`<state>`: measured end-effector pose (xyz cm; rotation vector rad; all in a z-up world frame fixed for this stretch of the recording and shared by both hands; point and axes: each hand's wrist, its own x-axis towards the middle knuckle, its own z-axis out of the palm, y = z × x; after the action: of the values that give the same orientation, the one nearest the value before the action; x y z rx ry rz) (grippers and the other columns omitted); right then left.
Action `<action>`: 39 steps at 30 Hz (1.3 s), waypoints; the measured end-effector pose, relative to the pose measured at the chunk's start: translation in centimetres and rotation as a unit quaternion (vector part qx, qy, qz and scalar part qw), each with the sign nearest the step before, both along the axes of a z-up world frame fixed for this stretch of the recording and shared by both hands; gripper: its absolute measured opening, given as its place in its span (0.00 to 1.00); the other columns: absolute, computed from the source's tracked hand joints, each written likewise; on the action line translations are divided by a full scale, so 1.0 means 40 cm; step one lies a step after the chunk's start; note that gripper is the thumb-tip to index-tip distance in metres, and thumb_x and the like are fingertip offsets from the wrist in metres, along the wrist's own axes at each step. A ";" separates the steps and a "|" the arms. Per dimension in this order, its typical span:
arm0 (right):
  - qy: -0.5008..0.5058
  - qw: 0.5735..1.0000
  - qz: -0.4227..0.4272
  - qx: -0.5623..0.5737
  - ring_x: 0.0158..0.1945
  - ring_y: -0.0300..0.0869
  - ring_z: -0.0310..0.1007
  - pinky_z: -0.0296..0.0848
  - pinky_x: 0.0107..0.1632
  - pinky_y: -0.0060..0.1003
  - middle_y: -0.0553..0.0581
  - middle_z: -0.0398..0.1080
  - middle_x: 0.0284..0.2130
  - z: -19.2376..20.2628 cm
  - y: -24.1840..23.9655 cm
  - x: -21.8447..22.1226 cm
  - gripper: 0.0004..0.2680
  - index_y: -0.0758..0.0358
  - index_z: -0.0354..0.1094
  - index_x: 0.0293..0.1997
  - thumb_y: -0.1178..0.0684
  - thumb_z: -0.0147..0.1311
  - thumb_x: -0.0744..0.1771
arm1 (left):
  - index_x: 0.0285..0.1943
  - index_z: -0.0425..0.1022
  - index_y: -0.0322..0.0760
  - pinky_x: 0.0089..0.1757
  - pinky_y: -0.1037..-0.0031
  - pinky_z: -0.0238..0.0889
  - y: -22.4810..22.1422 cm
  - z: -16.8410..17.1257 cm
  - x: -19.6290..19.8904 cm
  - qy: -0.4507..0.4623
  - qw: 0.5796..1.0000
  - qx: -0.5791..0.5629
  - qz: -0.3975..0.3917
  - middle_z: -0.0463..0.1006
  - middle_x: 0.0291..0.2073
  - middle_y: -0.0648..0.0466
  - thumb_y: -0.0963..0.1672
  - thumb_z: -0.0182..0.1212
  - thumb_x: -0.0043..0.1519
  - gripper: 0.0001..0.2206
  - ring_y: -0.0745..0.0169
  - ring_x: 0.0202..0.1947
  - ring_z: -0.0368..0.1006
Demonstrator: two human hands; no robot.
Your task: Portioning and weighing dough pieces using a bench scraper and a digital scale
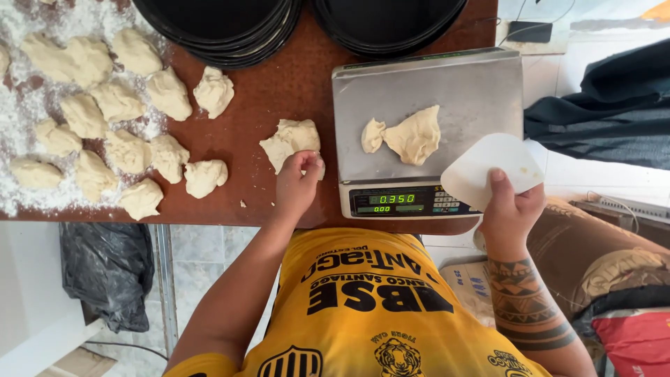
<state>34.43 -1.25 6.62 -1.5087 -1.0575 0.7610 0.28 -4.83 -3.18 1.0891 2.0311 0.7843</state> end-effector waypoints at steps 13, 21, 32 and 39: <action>-0.074 0.992 0.034 -0.095 0.46 0.42 0.72 0.72 0.45 0.39 0.52 0.73 0.40 -0.022 -0.022 0.042 0.09 0.64 0.71 0.48 0.49 0.57 0.69 | 0.47 0.80 0.42 0.44 0.64 0.68 -0.074 -0.033 -0.051 0.040 0.990 -0.114 -0.065 0.82 0.42 0.54 0.50 0.54 0.65 0.13 0.55 0.43 0.77; -0.065 0.992 0.077 -0.082 0.52 0.43 0.72 0.74 0.50 0.40 0.54 0.73 0.45 -0.034 -0.027 0.009 0.11 0.66 0.70 0.53 0.49 0.58 0.70 | 0.61 0.68 0.38 0.36 0.53 0.73 0.007 -0.049 -0.101 0.232 0.971 -0.009 -0.054 0.67 0.55 0.39 0.48 0.66 0.62 0.21 0.34 0.45 0.74; -0.100 0.987 0.077 -0.101 0.44 0.38 0.68 0.69 0.43 0.38 0.49 0.70 0.36 -0.071 -0.058 0.017 0.09 0.63 0.69 0.42 0.48 0.59 0.70 | 0.48 0.79 0.42 0.26 0.73 0.61 0.046 0.087 -0.125 0.057 0.974 -0.148 -0.163 0.82 0.31 0.56 0.43 0.52 0.65 0.10 0.68 0.21 0.69; -0.087 0.995 0.044 -0.003 0.34 0.38 0.58 0.68 0.40 0.44 0.58 0.66 0.25 -0.065 -0.053 0.001 0.09 0.72 0.65 0.37 0.61 0.65 0.69 | 0.53 0.81 0.35 0.45 0.63 0.70 0.102 0.100 0.047 -0.126 0.949 0.244 -0.156 0.81 0.42 0.45 0.45 0.65 0.63 0.13 0.44 0.45 0.79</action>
<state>34.47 -3.37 4.04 -1.5627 -1.2586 0.7025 2.17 -0.74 0.83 1.4542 1.4350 1.2208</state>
